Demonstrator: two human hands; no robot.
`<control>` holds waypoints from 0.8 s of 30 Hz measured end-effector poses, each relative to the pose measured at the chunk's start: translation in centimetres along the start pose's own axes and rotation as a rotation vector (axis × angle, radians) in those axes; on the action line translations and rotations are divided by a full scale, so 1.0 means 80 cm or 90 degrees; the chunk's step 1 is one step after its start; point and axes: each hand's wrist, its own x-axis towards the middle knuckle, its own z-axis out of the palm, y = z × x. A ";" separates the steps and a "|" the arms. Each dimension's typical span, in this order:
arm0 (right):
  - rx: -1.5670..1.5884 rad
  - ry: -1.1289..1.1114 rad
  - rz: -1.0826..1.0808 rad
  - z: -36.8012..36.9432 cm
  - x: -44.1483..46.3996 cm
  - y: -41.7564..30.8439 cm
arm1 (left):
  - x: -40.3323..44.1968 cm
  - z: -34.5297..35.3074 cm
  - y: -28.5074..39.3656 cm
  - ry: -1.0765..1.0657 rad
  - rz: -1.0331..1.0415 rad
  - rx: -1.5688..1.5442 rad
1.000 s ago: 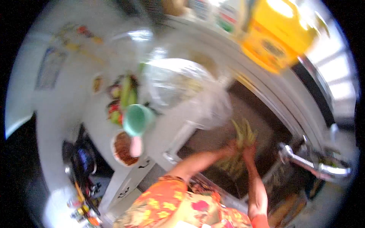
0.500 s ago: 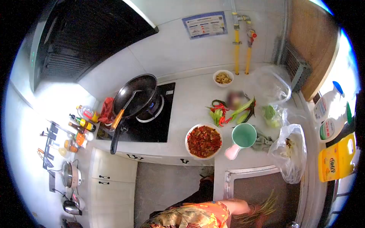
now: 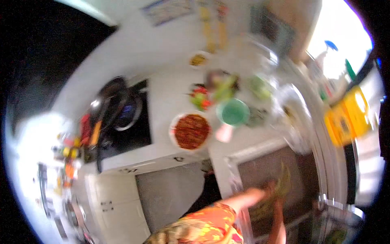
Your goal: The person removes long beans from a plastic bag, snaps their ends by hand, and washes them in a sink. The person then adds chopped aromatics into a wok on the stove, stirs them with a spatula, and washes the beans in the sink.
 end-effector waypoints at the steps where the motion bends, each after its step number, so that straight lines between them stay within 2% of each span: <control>1: -0.009 0.003 0.014 -0.005 -0.012 -0.004 | 0.026 0.008 0.015 -0.003 0.020 0.018; 5: 0.014 -0.014 0.050 -0.027 -0.060 -0.064 | 0.101 0.045 0.064 0.047 0.054 0.075; 7: -0.037 0.003 0.028 0.000 -0.007 -0.003 | 0.118 0.045 0.065 0.048 -0.040 0.200; 8: -0.089 0.026 0.006 0.010 0.011 0.021 | 0.115 0.045 0.064 0.049 -0.041 0.206; 9: -0.083 0.028 0.004 0.007 0.004 0.015 | 0.113 0.047 0.066 0.036 0.014 0.383; 11: -0.035 0.051 -0.006 -0.009 -0.024 -0.012 | 0.105 0.047 0.075 0.028 0.073 0.567; 12: -0.028 0.053 -0.010 -0.015 -0.040 -0.023 | 0.097 0.046 0.082 0.059 0.010 0.486; 13: -0.113 0.137 -0.007 -0.020 -0.057 -0.034 | 0.091 0.046 0.083 0.089 -0.052 0.402; 14: -0.198 0.223 -0.001 -0.023 -0.066 -0.040 | 0.085 0.048 0.085 0.090 -0.049 0.408; 15: -0.191 0.228 0.004 -0.020 -0.059 -0.038 | 0.082 0.056 0.082 0.161 -0.005 0.486; 17: -0.013 0.303 -0.234 -0.020 -0.051 -0.014 | 0.103 0.065 0.050 0.178 0.088 0.554; 19: -0.221 0.093 -0.159 -0.053 -0.111 -0.083 | 0.104 0.060 0.023 0.117 0.238 0.583; 20: -0.144 0.028 -0.069 -0.074 -0.141 -0.114 | 0.081 0.034 0.028 0.102 0.352 0.604; 21: -0.152 0.161 -0.224 -0.036 -0.101 -0.053 | 0.034 0.014 0.069 0.176 0.510 0.361; 22: 0.173 0.005 -0.186 -0.056 -0.131 -0.066 | 0.002 -0.001 0.115 0.058 0.398 0.303; 23: 0.213 0.092 -0.299 -0.067 -0.151 -0.078 | 0.016 -0.007 0.095 0.130 0.444 0.394; 24: 0.374 -0.035 -0.221 -0.072 -0.155 -0.084 | -0.016 -0.017 0.138 0.068 0.298 0.389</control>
